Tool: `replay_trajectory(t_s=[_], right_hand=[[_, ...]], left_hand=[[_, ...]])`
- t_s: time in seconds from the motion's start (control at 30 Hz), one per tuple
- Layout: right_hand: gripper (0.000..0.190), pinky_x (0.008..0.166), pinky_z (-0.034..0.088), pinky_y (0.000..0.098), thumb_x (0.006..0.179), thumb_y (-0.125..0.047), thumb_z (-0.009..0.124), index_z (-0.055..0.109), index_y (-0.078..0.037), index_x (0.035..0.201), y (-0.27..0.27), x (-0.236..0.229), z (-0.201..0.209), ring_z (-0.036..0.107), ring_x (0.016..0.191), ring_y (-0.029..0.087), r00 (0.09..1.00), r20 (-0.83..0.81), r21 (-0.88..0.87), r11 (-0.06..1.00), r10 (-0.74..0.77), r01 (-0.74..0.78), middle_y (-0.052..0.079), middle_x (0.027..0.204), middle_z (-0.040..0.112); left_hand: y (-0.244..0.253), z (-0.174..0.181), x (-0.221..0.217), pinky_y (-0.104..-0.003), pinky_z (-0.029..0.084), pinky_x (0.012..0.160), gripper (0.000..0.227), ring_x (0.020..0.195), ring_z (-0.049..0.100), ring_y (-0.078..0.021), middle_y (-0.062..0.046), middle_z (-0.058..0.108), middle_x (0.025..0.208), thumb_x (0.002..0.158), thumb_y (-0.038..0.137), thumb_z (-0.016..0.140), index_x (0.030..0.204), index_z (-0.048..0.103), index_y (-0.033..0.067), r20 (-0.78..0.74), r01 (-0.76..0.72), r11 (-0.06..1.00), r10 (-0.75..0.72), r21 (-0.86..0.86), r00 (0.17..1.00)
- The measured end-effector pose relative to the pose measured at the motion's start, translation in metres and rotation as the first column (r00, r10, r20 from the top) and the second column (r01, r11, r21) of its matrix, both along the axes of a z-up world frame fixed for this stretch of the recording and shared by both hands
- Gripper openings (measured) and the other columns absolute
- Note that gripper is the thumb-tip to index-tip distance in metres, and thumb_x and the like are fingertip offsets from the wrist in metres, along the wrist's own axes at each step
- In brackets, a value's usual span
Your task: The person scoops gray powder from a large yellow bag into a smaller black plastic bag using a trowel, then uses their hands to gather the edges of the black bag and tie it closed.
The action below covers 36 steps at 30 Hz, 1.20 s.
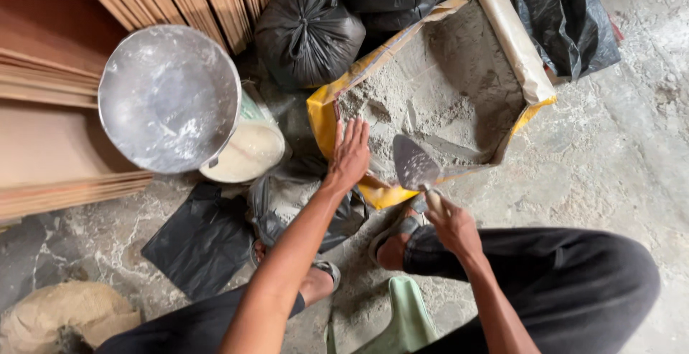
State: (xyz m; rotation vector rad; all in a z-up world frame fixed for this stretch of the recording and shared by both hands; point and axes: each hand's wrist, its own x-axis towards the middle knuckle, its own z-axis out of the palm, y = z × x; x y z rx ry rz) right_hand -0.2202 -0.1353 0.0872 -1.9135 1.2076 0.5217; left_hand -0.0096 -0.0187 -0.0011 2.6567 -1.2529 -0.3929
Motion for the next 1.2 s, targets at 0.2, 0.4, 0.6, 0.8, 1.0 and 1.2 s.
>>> replay_trajectory(t_s=[0.2,0.4,0.6,0.8,1.0,1.2], right_hand=[[0.027,0.079,0.050,0.0499,0.081,-0.039,0.056,0.066,-0.023,0.101,0.006,-0.012,-0.090,0.058,0.094,0.041,0.961,0.113,-0.059,0.967,0.254,-0.249,0.010,0.116,0.059],[0.055,0.085,0.048,0.0436,0.068,-0.051,0.066,0.057,-0.033,0.120,0.014,0.047,-0.099,0.060,0.094,0.035,1.000,-0.007,0.110,0.994,-0.013,0.013,0.017,0.093,0.064],[0.057,0.088,0.046,0.0444,0.069,-0.059,0.064,0.055,-0.040,0.122,0.019,0.040,-0.143,0.055,0.100,0.038,0.997,-0.073,0.040,0.999,0.015,-0.012,0.019,0.098,0.054],[0.058,0.088,0.044,0.0458,0.073,-0.051,0.058,0.052,-0.031,0.127,0.021,0.073,-0.117,0.061,0.095,0.036,1.000,-0.007,0.096,0.995,-0.012,0.013,0.014,0.080,0.069],[0.058,0.088,0.046,0.0434,0.071,-0.064,0.057,0.048,-0.047,0.126,0.025,0.057,-0.100,0.058,0.100,0.036,0.994,-0.108,0.048,0.999,0.005,0.000,0.018,0.097,0.061],[0.059,0.084,0.044,0.0483,0.073,-0.051,0.061,0.052,-0.029,0.127,0.024,0.041,-0.050,0.059,0.093,0.044,0.992,0.122,0.035,0.999,-0.042,0.038,0.028,0.088,0.062]], left_hand=[[-0.007,0.020,-0.003,-0.045,-0.005,0.114,0.079,0.140,0.009,-0.0304,-0.021,0.018,0.148,0.081,0.040,0.054,0.139,0.024,-0.0040,0.121,-0.033,0.941,-0.009,0.337,0.993],[0.003,0.011,0.000,-0.043,-0.007,0.113,0.080,0.140,0.004,-0.0288,-0.020,0.012,0.150,0.084,0.044,0.048,0.140,0.018,-0.0049,0.081,-0.024,0.933,-0.006,0.359,0.997],[0.007,0.013,-0.002,-0.043,-0.005,0.113,0.076,0.140,0.007,-0.0276,-0.019,0.013,0.150,0.086,0.044,0.043,0.140,0.020,-0.0035,0.093,-0.037,0.928,0.002,0.371,0.996],[0.023,-0.002,-0.006,-0.044,-0.002,0.114,0.079,0.139,0.011,-0.0307,-0.022,0.018,0.147,0.081,0.042,0.049,0.138,0.023,-0.0059,0.135,-0.039,0.957,0.000,0.289,0.991],[0.024,0.008,-0.006,-0.045,-0.001,0.115,0.081,0.138,0.014,-0.0307,-0.022,0.022,0.146,0.078,0.042,0.053,0.137,0.025,-0.0063,0.142,-0.020,0.979,-0.009,0.201,0.990],[0.033,0.016,-0.020,-0.046,0.000,0.114,0.069,0.138,0.013,-0.0308,-0.020,0.021,0.147,0.085,0.038,0.044,0.137,0.029,-0.0045,0.136,0.005,0.998,-0.014,0.067,0.991]])
